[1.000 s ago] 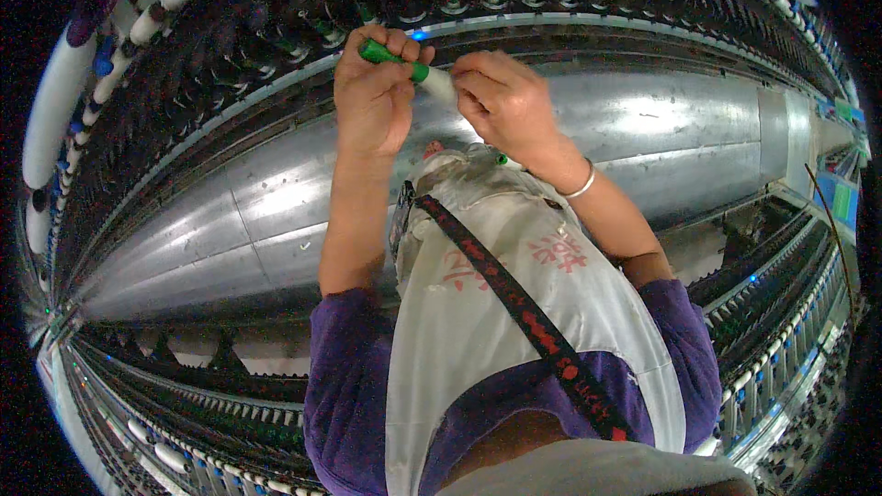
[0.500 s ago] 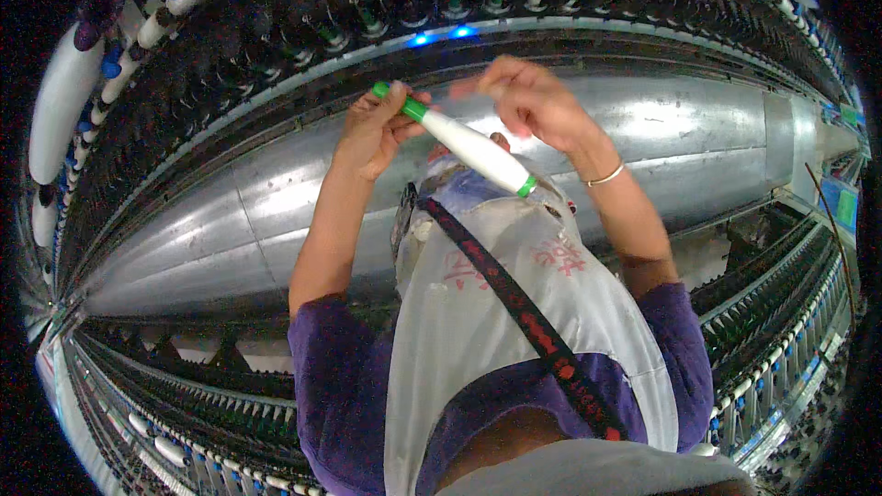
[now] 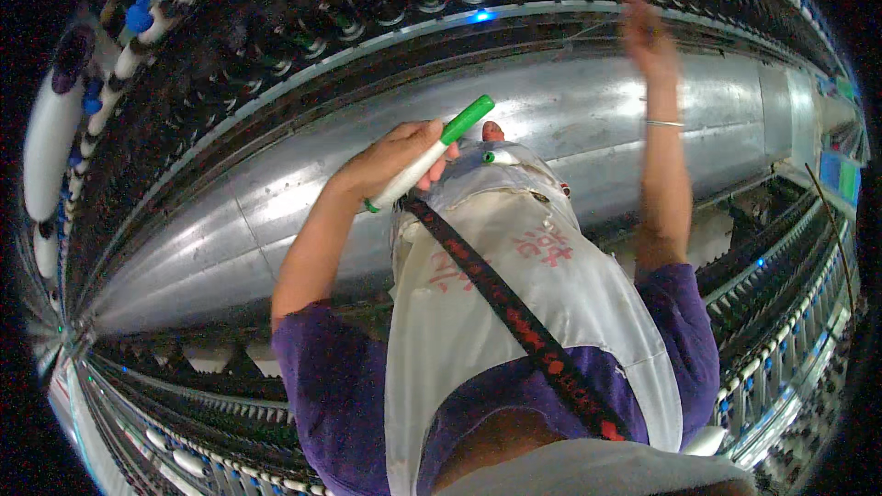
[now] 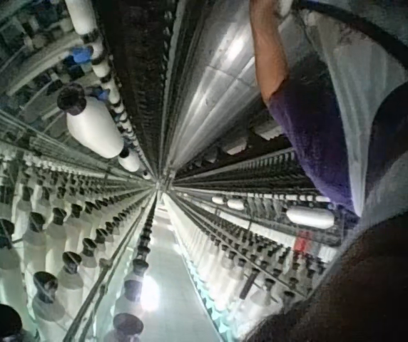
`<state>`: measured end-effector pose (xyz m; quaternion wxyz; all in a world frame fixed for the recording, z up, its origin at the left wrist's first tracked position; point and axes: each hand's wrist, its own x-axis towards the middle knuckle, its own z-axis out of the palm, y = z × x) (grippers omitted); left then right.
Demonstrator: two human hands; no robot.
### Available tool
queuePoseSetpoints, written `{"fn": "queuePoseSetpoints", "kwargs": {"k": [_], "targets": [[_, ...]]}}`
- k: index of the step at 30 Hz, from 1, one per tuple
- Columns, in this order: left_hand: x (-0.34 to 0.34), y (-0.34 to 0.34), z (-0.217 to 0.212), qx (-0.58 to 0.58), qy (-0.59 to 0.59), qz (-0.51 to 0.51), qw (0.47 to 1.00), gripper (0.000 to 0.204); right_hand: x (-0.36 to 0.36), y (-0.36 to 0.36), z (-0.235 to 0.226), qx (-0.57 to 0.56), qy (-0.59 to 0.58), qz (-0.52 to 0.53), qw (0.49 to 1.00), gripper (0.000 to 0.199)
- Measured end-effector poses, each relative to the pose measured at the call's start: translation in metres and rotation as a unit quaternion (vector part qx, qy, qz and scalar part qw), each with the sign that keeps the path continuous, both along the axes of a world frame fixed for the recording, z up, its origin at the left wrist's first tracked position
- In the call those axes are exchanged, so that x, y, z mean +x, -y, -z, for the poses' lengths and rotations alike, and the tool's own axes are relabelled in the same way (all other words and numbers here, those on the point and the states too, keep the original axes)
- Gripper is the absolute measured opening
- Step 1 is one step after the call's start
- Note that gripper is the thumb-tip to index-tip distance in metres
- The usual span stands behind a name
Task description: The person repairs a spinning machine by removing empty bobbins, inserting new ones, and threading the yarn through guides. They also use a green marker to mark components and handle a purple bobbin holder.
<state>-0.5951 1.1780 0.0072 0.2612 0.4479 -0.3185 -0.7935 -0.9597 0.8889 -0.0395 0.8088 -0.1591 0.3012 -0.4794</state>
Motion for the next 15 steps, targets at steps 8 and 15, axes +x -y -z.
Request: {"fn": "queuePoseSetpoints", "kwargs": {"k": [8, 15], "targets": [[-0.005, 0.035, 0.002, -0.001, 0.007, -0.036, 0.999, 0.05, 0.049, -0.046, -0.067, -0.133, -0.194, 0.166, 0.958, 0.026], [0.03, 0.032, -0.015, 0.004, 0.052, -0.222, 0.974, 0.046, 0.174, -0.198, -0.067, -0.644, -0.341, -0.234, 0.643, 0.009]]}}
